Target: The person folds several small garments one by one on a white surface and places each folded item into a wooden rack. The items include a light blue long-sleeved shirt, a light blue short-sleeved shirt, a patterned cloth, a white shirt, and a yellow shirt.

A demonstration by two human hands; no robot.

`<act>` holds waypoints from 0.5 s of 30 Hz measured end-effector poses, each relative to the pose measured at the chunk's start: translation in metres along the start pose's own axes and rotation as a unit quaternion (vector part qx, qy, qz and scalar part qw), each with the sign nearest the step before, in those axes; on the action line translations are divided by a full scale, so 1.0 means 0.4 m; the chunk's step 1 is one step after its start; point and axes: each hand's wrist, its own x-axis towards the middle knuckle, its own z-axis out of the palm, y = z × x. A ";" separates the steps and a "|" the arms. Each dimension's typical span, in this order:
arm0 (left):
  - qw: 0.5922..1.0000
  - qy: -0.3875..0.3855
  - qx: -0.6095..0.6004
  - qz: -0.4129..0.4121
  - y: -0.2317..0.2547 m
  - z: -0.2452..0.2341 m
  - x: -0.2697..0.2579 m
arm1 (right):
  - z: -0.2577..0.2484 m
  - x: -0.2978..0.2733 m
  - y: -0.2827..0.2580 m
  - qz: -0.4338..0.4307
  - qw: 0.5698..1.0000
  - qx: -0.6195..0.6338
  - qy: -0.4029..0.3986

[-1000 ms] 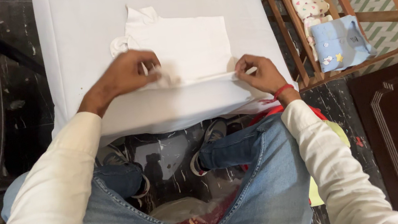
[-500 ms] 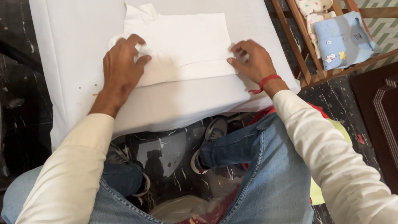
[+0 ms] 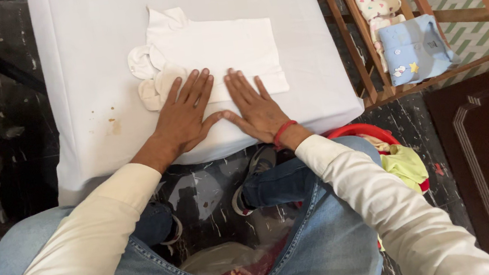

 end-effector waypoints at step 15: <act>1.000 -0.022 -0.020 -0.007 -0.001 -0.009 0.014 | -0.019 -0.004 0.129 0.232 0.972 0.037 0.001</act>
